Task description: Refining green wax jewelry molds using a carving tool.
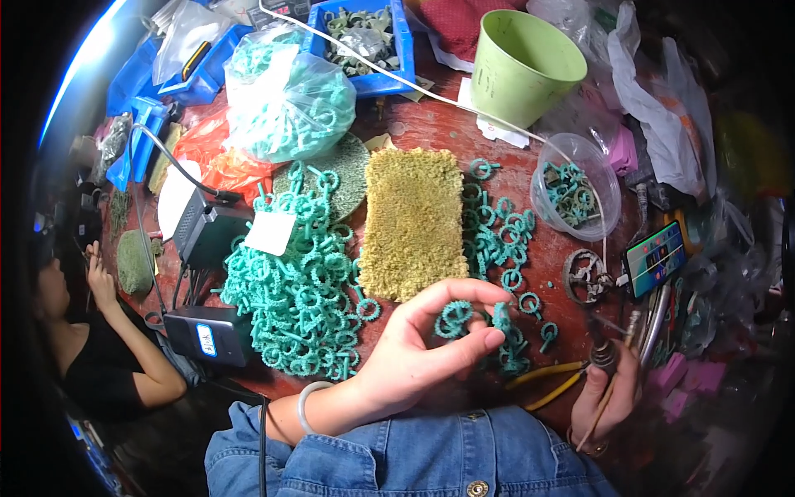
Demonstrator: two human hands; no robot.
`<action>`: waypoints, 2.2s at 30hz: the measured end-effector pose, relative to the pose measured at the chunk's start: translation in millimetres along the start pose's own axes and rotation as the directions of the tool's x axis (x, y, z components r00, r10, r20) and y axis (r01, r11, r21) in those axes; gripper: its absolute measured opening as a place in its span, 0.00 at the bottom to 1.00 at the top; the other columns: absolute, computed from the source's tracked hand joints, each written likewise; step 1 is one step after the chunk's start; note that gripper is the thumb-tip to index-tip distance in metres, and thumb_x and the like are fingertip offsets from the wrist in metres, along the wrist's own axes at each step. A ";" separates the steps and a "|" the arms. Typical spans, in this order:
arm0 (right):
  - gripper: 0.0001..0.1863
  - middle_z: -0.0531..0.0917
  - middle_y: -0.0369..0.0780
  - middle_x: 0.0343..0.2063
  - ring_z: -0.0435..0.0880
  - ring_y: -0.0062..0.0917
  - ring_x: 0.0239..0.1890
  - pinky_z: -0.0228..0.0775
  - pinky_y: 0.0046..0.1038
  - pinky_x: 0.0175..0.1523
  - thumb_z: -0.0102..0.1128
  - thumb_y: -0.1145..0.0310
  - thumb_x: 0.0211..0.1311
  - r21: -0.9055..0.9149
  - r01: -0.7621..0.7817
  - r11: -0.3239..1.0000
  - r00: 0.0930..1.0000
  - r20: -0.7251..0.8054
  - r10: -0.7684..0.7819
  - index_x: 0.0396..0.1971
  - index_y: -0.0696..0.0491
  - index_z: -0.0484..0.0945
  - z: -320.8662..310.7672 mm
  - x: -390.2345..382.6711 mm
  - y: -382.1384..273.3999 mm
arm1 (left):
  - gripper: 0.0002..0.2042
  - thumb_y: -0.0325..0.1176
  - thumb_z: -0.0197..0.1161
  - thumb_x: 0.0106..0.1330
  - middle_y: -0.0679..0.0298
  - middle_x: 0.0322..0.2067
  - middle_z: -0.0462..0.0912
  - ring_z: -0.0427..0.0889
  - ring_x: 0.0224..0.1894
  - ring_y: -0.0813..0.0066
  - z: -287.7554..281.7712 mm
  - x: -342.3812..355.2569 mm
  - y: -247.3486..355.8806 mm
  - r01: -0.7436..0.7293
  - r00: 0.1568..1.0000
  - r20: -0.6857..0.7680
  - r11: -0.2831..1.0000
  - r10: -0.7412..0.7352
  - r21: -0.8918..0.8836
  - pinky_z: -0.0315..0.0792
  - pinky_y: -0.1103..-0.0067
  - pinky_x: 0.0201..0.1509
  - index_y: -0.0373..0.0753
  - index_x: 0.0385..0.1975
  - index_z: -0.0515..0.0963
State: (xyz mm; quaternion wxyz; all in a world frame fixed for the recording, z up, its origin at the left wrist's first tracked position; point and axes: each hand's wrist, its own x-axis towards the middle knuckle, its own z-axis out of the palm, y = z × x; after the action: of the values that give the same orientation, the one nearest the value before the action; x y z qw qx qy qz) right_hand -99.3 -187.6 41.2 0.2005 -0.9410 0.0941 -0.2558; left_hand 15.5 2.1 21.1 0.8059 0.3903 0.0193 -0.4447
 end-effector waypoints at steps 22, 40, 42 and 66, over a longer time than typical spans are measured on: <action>0.23 0.73 0.40 0.18 0.72 0.32 0.16 0.62 0.29 0.20 0.64 0.51 0.57 0.040 0.011 0.999 0.993 0.116 -0.016 0.31 0.60 0.76 5.8 -26.6 17.8 | 0.17 0.16 0.64 0.54 0.61 0.45 0.72 0.70 0.33 0.86 -9.9 5.9 -19.1 -0.441 0.859 0.109 0.617 0.499 0.652 0.66 0.89 0.31 0.32 0.44 0.74; 0.24 0.73 0.39 0.17 0.73 0.34 0.16 0.64 0.30 0.20 0.62 0.49 0.58 0.009 0.012 1.000 0.994 0.105 -0.013 0.29 0.59 0.77 7.7 -28.5 19.3 | 0.17 0.16 0.64 0.54 0.62 0.45 0.72 0.69 0.33 0.87 -8.7 3.6 -19.7 -0.426 0.870 0.090 0.647 0.485 0.632 0.66 0.89 0.30 0.32 0.44 0.75; 0.24 0.75 0.39 0.18 0.74 0.34 0.16 0.65 0.30 0.21 0.60 0.49 0.59 0.031 0.054 0.998 0.998 0.035 -0.055 0.29 0.59 0.77 4.9 -29.5 20.6 | 0.16 0.16 0.64 0.54 0.62 0.45 0.72 0.69 0.34 0.87 -8.3 3.2 -19.7 -0.423 0.871 0.089 0.645 0.483 0.637 0.66 0.89 0.30 0.32 0.44 0.75; 0.11 0.75 0.44 0.26 0.77 0.39 0.24 0.68 0.33 0.27 0.63 0.71 0.57 0.073 0.183 0.980 0.939 0.284 -0.196 0.39 0.59 0.77 29.0 36.4 -8.2 | 0.17 0.16 0.63 0.55 0.68 0.43 0.74 0.70 0.36 0.91 -3.4 -6.6 -17.1 -0.217 0.958 -0.106 0.912 0.268 0.348 0.64 0.92 0.37 0.35 0.45 0.74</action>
State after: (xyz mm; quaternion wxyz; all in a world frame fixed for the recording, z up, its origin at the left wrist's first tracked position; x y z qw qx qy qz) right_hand -52.7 -180.8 38.0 0.2078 -0.9682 -0.0330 -0.1354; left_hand 0.0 3.8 10.7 0.7735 0.5528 -0.0440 -0.3068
